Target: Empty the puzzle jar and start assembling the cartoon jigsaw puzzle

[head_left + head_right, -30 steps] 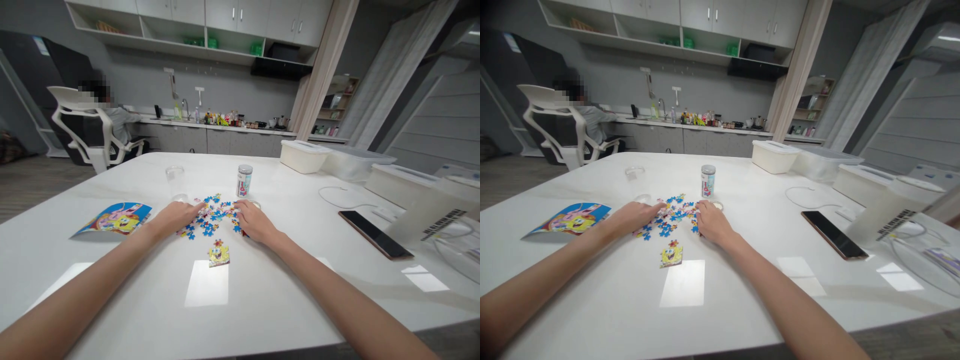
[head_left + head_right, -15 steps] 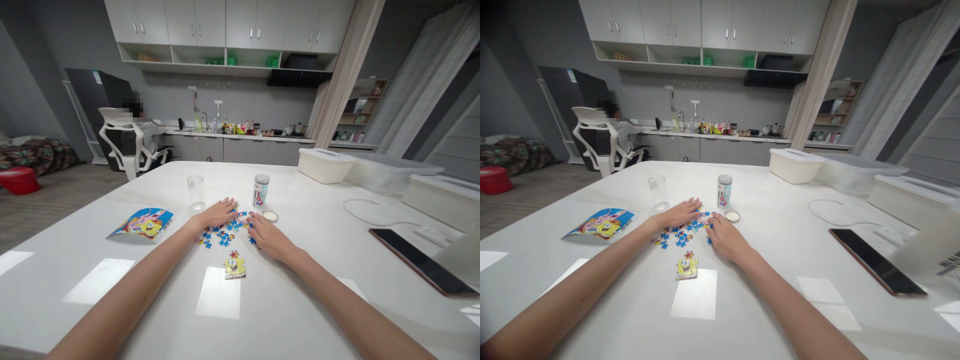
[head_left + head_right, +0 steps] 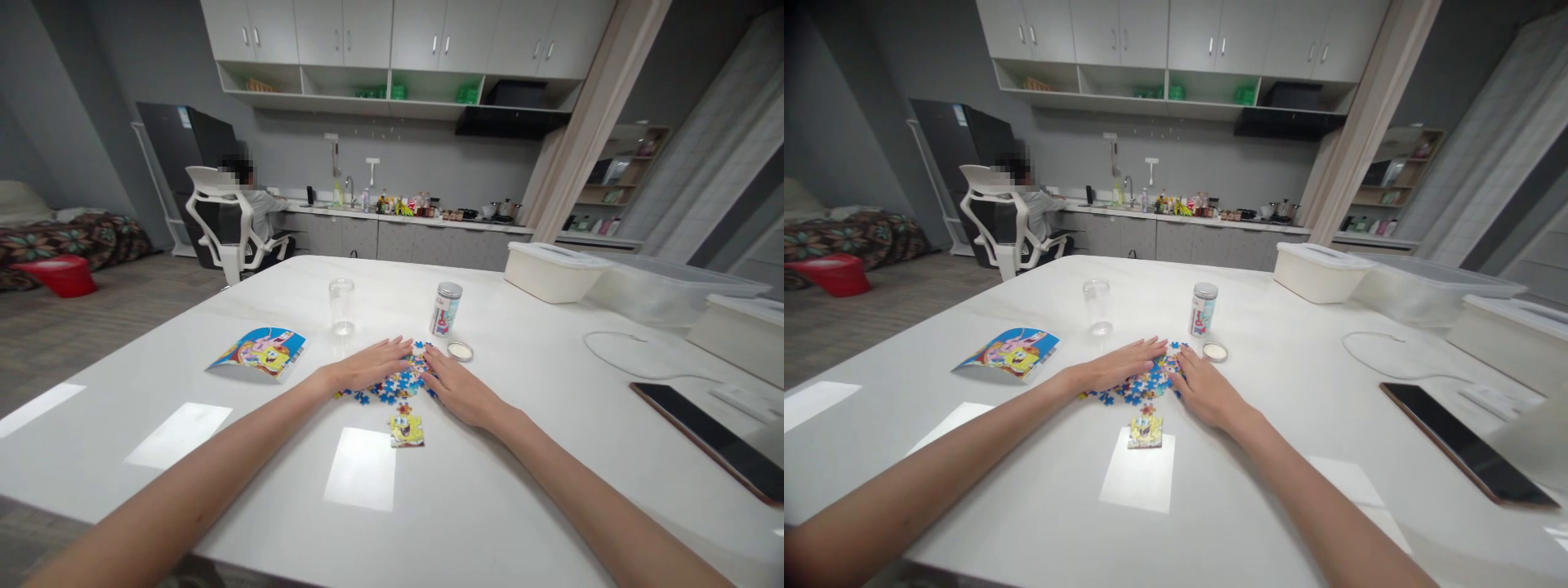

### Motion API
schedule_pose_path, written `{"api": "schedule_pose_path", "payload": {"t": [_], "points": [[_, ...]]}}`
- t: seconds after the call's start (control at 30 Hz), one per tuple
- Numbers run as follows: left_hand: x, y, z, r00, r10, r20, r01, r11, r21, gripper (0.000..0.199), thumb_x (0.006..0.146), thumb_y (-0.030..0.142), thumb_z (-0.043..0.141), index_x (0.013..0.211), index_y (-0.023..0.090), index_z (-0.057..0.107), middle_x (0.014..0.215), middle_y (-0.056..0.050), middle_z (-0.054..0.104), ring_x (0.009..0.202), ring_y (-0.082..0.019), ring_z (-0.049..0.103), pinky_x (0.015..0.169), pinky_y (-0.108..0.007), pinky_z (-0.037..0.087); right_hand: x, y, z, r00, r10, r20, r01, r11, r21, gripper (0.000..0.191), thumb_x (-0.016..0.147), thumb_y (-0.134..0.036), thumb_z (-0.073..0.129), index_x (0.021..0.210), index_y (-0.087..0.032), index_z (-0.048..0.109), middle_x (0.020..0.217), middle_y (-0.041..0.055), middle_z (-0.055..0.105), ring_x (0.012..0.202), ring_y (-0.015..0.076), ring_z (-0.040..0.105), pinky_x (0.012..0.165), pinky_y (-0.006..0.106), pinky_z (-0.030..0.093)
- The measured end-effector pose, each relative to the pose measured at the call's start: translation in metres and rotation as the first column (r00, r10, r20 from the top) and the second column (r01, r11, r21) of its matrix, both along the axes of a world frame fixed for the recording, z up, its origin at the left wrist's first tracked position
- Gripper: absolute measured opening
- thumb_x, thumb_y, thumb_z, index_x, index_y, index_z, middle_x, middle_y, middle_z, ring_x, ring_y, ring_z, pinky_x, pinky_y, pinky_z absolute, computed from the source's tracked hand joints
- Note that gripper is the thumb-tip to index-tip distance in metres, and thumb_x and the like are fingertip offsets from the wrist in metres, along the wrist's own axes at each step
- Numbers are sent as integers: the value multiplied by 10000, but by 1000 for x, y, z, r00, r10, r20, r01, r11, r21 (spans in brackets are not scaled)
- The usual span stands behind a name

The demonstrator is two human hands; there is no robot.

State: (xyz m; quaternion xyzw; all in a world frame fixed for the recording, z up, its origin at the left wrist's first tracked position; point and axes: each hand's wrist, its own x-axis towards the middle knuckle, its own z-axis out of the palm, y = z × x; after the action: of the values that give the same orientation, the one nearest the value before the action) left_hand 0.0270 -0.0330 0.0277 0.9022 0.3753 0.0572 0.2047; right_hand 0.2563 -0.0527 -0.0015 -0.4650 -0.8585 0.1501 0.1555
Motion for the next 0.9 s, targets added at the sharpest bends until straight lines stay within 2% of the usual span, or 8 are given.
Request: {"api": "schedule_pose_path", "payload": {"t": [0.1, 0.17, 0.33, 0.43, 0.57, 0.67, 0.9], "points": [[-6, -5, 3, 986, 43, 163, -52, 997, 51, 555, 1014, 383, 126, 1509, 161, 241, 1593, -48, 191, 1462, -135, 147, 1194, -335, 146, 1, -4, 5, 1000, 2, -14, -2, 1000, 9, 691, 962, -585, 248, 1478, -138, 359, 1559, 132, 272, 1447, 245, 242, 1186, 452, 200], [-9, -7, 5, 983, 36, 178, -52, 995, 87, 556, 1011, 434, 176, 1499, 183, 270, 1586, -50, 221, 1456, -150, 179, 1195, -345, 145, 0, -7, 8, 1000, -4, -13, 4, 999, 37, 722, 944, -614, 287, 1480, -135, 354, 1560, 141, 267, 1446, 249, 245, 1188, 446, 196], [-13, -10, 2, 997, -60, -39, 63, 993, 96, 791, 906, 695, 292, 1528, 217, 192, 1602, -75, 118, 1473, -246, 89, 1191, -406, 83, -10, -11, 8, 998, -43, 47, 39, 996, 76, 857, 860, -685, 428, 1493, -118, 317, 1567, 185, 222, 1452, 292, 216, 1180, 471, 201], [-11, -10, -5, 991, -70, -117, 86, 987, 138, 875, 867, 748, 295, 1535, 198, 166, 1594, -112, 122, 1469, -299, 69, 1179, -440, 96, -14, -9, 2, 994, -57, 89, 51, 996, 68, 869, 841, -667, 486, 1481, -98, 335, 1558, 207, 238, 1446, 312, 224, 1175, 471, 217], [-8, -6, -16, 993, -27, -115, 53, 972, 228, 827, 899, 716, 250, 1525, 176, 216, 1575, -148, 185, 1461, -310, 127, 1166, -446, 127, -14, -6, -4, 992, -51, 111, 39, 993, 107, 761, 903, -610, 418, 1482, -124, 333, 1561, 196, 237, 1449, 301, 221, 1169, 480, 221], [-10, 1, -22, 992, 0, -126, 34, 962, 270, 825, 910, 701, 247, 1516, 141, 238, 1570, -170, 201, 1458, -313, 141, 1162, -431, 140, -17, 0, -4, 989, -39, 142, 25, 995, 100, 762, 930, -607, 340, 1492, -94, 300, 1568, 205, 202, 1460, 293, 183, 1176, 469, 192], [-24, 19, -29, 982, 104, -160, -45, 941, 336, 640, 979, 549, 251, 1490, 165, 284, 1562, -192, 227, 1452, -297, 180, 1138, -457, 200, -49, 34, 1, 978, -32, 206, 25, 999, 36, 707, 966, -497, 311, 1500, -36, 252, 1578, 206, 151, 1474, 275, 110, 1185, 419, 137]]}}
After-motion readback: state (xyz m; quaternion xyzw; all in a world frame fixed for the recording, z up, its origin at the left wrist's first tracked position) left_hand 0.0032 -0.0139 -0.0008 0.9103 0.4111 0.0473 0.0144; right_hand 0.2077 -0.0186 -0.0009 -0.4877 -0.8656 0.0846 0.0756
